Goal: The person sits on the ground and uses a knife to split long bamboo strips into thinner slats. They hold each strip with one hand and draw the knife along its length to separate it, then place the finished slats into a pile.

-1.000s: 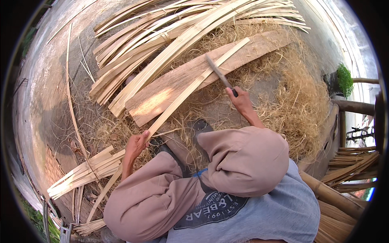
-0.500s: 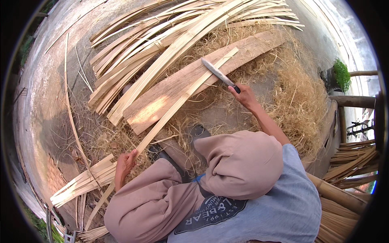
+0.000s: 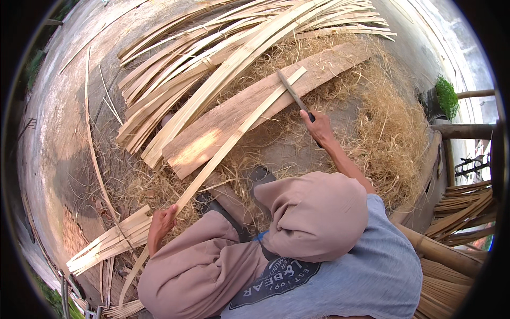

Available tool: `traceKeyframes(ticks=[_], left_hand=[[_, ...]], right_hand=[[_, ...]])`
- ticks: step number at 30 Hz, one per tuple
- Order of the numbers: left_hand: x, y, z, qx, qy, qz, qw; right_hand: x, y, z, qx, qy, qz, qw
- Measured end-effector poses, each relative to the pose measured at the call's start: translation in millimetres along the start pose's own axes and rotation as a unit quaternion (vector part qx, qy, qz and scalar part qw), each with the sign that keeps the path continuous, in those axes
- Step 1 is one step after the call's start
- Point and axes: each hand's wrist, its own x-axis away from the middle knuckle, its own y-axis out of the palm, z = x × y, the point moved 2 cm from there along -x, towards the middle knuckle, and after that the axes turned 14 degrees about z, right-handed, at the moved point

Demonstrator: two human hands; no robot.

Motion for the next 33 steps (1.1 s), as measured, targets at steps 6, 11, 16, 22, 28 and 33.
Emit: traceKeyframes(ticks=[6, 11, 16, 22, 28, 33], left_hand=[[14, -15, 13, -0.013, -0.085, -0.092, 0.992], [9, -15, -1, 0.032, -0.084, -0.092, 0.992], [6, -8, -32, 0.167, 0.002, -0.079, 0.983], [-18, 58, 43, 0.108, 0.234, 0.118, 0.959], [0, 85, 133, -0.058, 0.215, 0.137, 0.965], [-13, 89, 115, 0.018, 0.231, 0.105, 0.967]], right_hand=[[65, 22, 0, 0.020, -0.092, -0.004, 0.996], [-34, -29, 21, 0.086, 0.018, 0.091, 0.992], [7, 8, 25, -0.133, 0.164, 0.068, 0.975], [46, 18, -11, -0.419, 0.277, 0.118, 0.857], [93, 23, -47, -0.068, -0.010, -0.087, 0.994], [138, 20, -83, -0.036, -0.263, -0.154, 0.952]])
